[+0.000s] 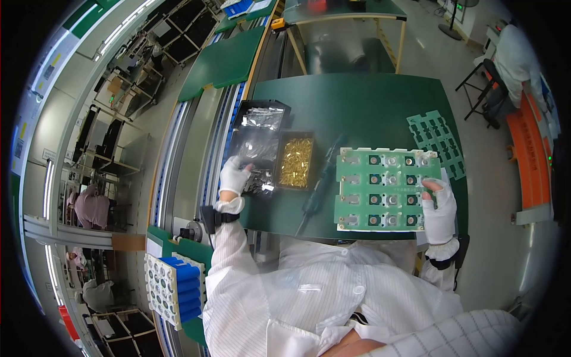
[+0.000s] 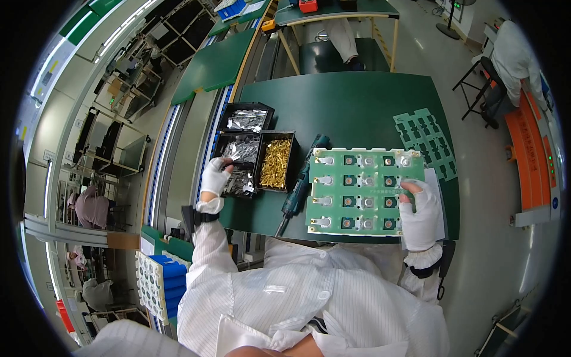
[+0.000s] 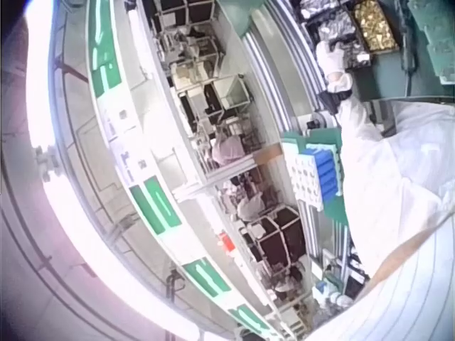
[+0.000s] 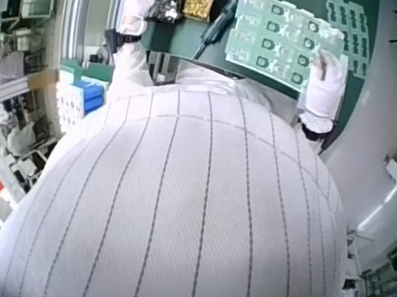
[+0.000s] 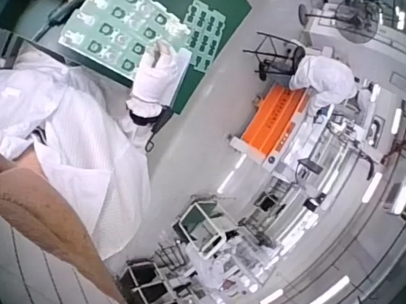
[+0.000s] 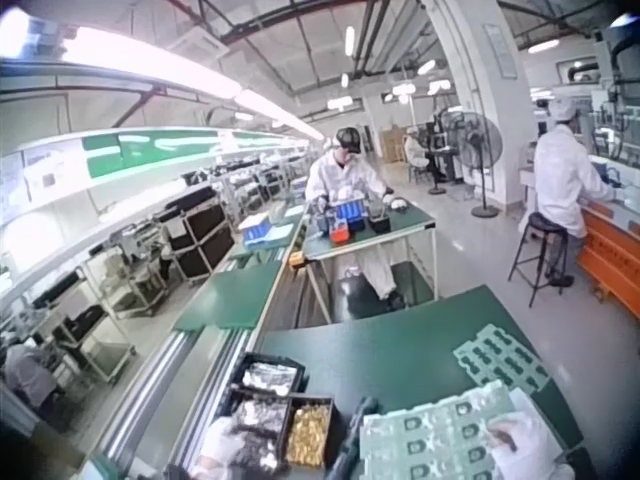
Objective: A worker reads a document, picks up metal plates from a bin, and places them onto a circuit board. They use a power tool to secure the plates, then receive a battery pack and place the board on top of it.
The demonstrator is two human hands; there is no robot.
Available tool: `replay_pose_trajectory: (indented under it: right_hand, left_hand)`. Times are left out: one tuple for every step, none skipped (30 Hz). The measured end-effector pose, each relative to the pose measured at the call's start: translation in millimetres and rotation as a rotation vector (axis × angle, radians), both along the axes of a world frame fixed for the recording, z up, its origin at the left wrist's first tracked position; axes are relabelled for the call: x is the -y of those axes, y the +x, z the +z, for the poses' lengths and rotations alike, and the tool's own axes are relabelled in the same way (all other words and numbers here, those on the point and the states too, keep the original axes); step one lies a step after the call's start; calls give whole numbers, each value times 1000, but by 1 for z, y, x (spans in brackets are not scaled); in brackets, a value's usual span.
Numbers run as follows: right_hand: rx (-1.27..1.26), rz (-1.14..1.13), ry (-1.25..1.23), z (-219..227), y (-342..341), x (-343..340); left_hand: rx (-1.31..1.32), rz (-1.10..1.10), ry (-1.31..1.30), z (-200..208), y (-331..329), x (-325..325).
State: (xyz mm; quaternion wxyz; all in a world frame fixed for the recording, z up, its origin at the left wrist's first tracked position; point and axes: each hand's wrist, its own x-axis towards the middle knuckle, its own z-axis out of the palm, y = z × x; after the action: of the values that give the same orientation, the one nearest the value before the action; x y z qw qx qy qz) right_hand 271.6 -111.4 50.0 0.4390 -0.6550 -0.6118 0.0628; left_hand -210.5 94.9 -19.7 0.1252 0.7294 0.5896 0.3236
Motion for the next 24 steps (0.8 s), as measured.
replay_pose_trajectory:
  right_hand:
    - [6,-8,2,0,1,0]
    - [11,-8,8,0,0,0]
    - [8,-6,6,-1,1,1]
    - [-31,-12,-10,-3,2,1]
    - [-69,-18,-25,-4,2,2]
    - [-71,-21,-25,-2,1,2]
    - [-35,-22,-15,1,0,3]
    - [3,-18,-3,3,0,3]
    - [3,-20,-1,3,-1,2]
    - [13,-15,4,3,-3,2]
    - [27,-11,8,3,-2,2]
    - [30,-12,10,2,-2,2]
    - [14,-10,9,1,-2,2]
    - [-1,-13,5,0,-1,3]
    - [-1,-21,0,1,-1,3]
    - [-11,-35,-2,3,-2,4]
    - [-24,-42,-2,5,-3,4]
    - [-28,-42,-6,5,-4,4]
    - [-56,-46,-14,5,-4,4]
    - [-84,-50,-24,4,-4,4]
    - [-89,-50,-31,5,-4,4]
    - [-74,-48,-26,7,-4,3]
    - [-58,-39,-18,8,-4,3]
    - [-61,-31,-20,8,-4,3]
  left_hand:
    - [-87,-13,-59,15,6,13]
    - [-175,-20,-115,25,6,26]
    - [-257,-5,-138,26,3,32]
    - [-260,-6,-139,24,1,35]
    - [-304,10,-104,26,2,38]
    - [-347,23,-68,28,3,39]
    - [-240,44,-100,31,7,39]
    - [-241,43,-98,32,7,35]
    - [-251,42,-52,31,8,29]
    - [-259,40,-7,31,8,21]
    - [-297,15,43,31,10,13]
    - [-295,15,45,31,12,5]
    - [-407,28,-70,31,13,-1]
    - [-518,37,-188,31,16,-5]
    - [-518,81,-391,46,31,-1]
    - [-521,73,-394,52,38,1]
    - [-610,45,-490,58,41,5]
    - [-700,17,-587,59,41,10]
    - [-747,6,-522,46,30,15]
    - [-752,5,-528,45,29,21]
    - [-713,31,-504,44,29,27]
    - [-673,56,-479,43,28,31]
    - [-659,47,-354,36,21,33]
    - [-661,54,-359,31,15,33]
